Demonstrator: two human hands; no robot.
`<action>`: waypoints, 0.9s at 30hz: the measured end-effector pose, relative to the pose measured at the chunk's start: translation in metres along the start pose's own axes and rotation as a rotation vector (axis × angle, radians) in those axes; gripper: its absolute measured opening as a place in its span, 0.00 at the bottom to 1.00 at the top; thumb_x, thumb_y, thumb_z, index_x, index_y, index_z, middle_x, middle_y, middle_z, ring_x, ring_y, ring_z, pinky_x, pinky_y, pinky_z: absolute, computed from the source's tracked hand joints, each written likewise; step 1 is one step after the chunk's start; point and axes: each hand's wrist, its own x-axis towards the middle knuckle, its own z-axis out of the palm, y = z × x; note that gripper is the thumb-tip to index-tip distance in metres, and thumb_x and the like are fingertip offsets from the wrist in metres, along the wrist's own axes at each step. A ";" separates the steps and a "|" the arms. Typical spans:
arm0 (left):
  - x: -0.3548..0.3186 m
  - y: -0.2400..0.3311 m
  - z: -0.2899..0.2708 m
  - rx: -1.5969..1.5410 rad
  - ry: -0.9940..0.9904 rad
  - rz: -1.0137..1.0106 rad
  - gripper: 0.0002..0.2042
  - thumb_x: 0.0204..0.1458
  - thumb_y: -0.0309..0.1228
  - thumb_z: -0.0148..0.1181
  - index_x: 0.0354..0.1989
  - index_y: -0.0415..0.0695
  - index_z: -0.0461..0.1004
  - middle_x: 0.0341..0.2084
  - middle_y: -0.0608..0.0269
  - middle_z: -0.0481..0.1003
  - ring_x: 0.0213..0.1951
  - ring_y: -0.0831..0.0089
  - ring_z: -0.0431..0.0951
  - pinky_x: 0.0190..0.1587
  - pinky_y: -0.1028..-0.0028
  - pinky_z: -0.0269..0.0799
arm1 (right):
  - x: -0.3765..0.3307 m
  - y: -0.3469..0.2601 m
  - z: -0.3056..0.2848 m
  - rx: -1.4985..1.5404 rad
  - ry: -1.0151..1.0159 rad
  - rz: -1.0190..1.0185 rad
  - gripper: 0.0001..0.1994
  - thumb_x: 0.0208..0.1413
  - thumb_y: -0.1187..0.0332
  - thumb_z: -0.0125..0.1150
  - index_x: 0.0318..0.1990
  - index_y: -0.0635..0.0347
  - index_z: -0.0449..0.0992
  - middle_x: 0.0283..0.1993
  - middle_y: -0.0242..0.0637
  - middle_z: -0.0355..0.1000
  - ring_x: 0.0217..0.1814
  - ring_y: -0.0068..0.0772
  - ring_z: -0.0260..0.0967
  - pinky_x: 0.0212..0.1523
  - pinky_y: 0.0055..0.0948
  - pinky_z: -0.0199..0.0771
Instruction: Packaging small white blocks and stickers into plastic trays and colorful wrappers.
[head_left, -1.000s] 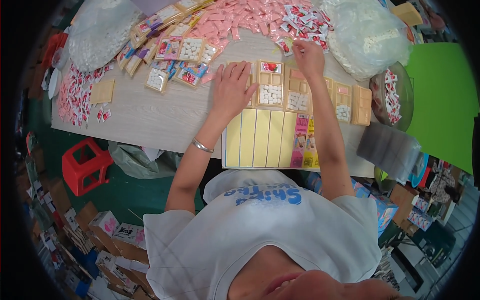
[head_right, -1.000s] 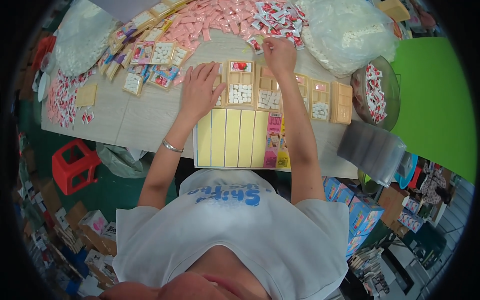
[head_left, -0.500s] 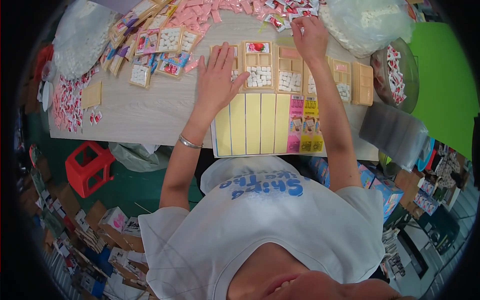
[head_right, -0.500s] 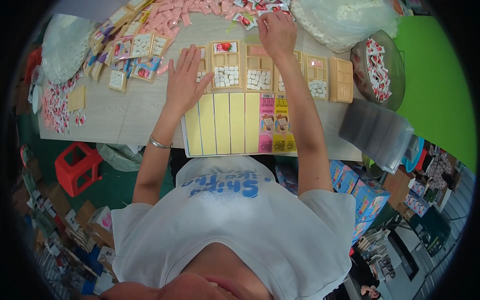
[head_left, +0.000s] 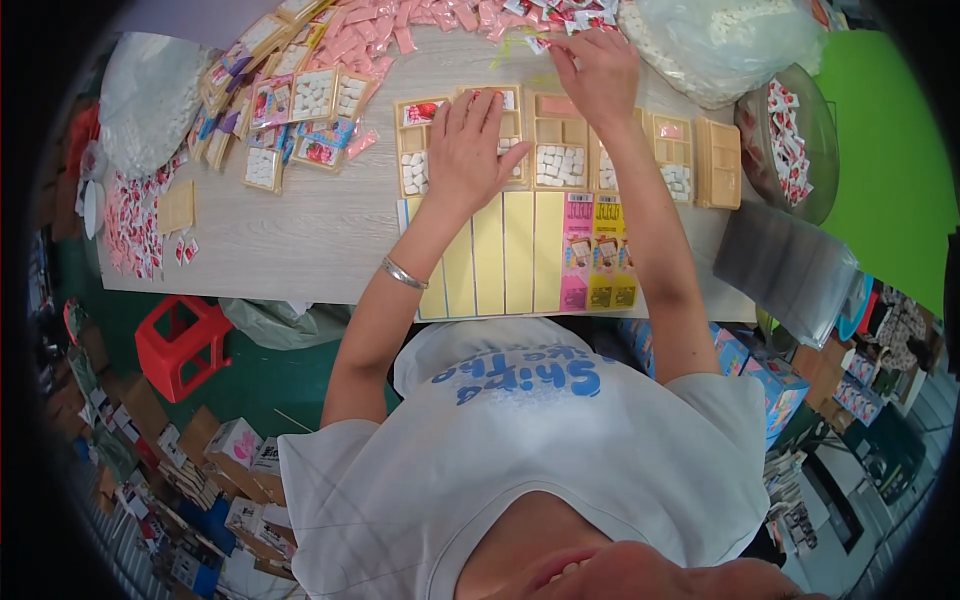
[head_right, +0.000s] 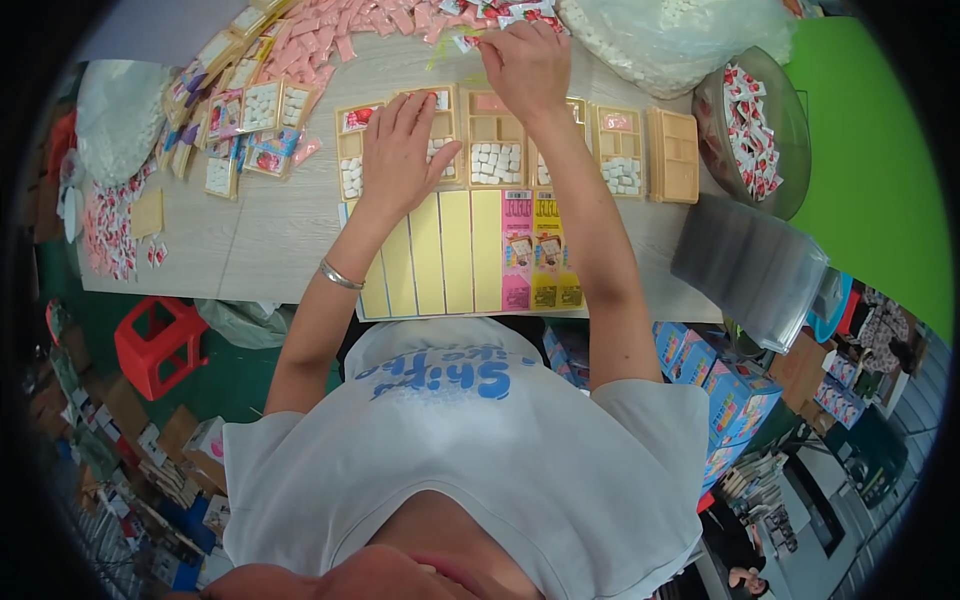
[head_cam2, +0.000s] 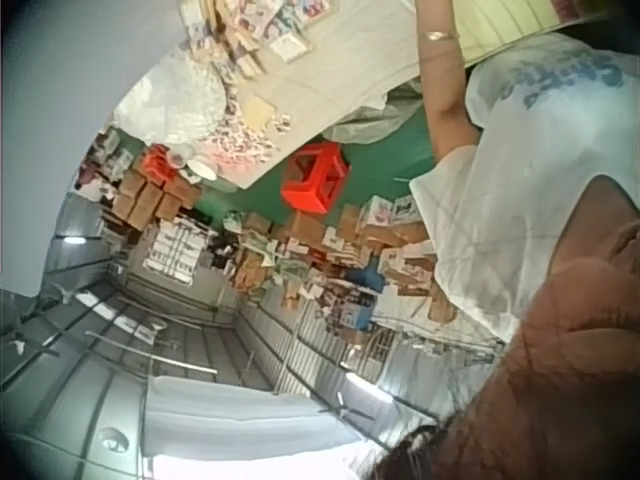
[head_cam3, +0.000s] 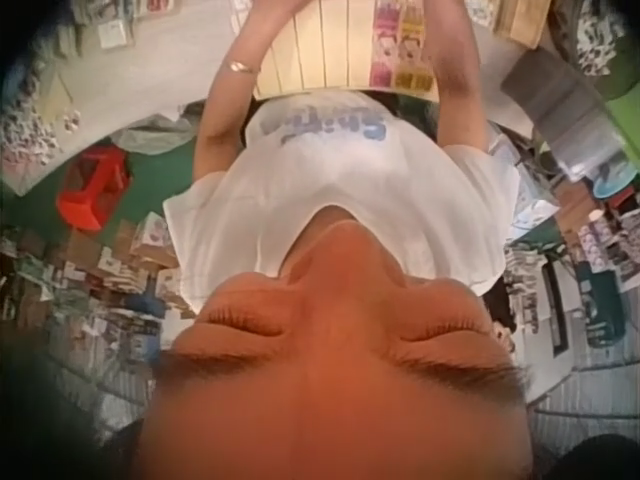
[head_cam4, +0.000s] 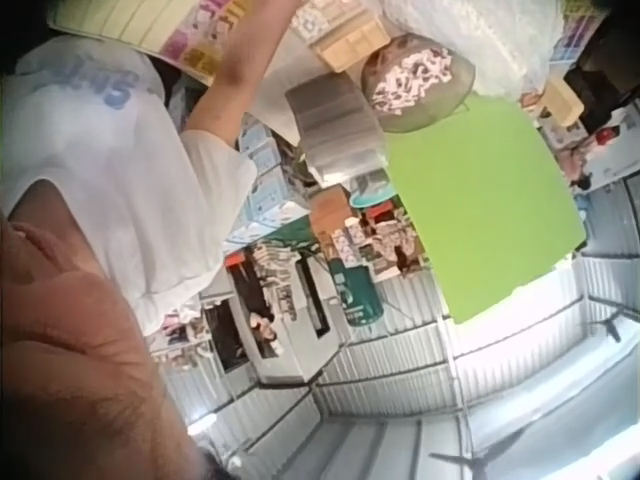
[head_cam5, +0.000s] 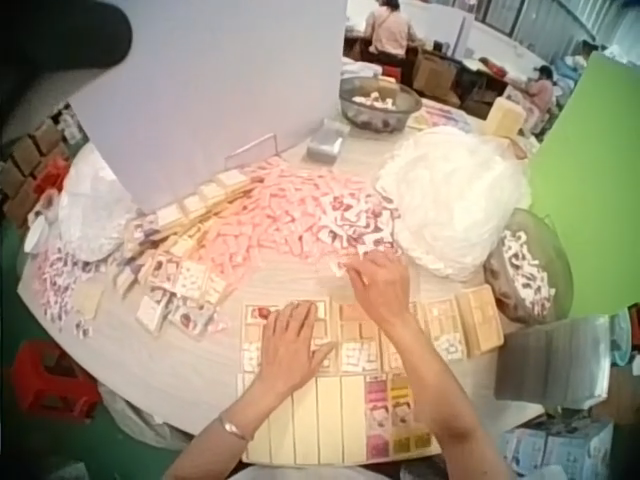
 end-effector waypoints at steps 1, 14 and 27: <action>-0.002 -0.002 0.001 0.013 0.011 0.005 0.36 0.56 0.54 0.60 0.64 0.37 0.69 0.63 0.54 0.68 0.65 0.57 0.64 0.68 0.53 0.54 | -0.005 -0.002 -0.013 0.014 -0.016 -0.050 0.03 0.47 0.63 0.73 0.29 0.47 0.85 0.28 0.23 0.75 0.36 0.31 0.73 0.41 0.36 0.65; 0.015 0.030 0.006 -0.148 0.051 0.103 0.32 0.55 0.49 0.63 0.61 0.38 0.70 0.58 0.57 0.71 0.62 0.59 0.67 0.66 0.53 0.55 | -0.060 -0.019 -0.048 0.054 -0.274 0.065 0.08 0.53 0.64 0.69 0.39 0.51 0.84 0.30 0.32 0.75 0.38 0.35 0.73 0.42 0.39 0.69; 0.025 0.064 0.013 -0.042 -0.022 0.066 0.33 0.55 0.52 0.61 0.62 0.40 0.70 0.62 0.58 0.69 0.65 0.59 0.63 0.69 0.47 0.49 | -0.024 0.034 -0.022 0.035 -0.097 0.351 0.10 0.55 0.60 0.69 0.36 0.57 0.83 0.35 0.38 0.78 0.42 0.41 0.76 0.42 0.37 0.77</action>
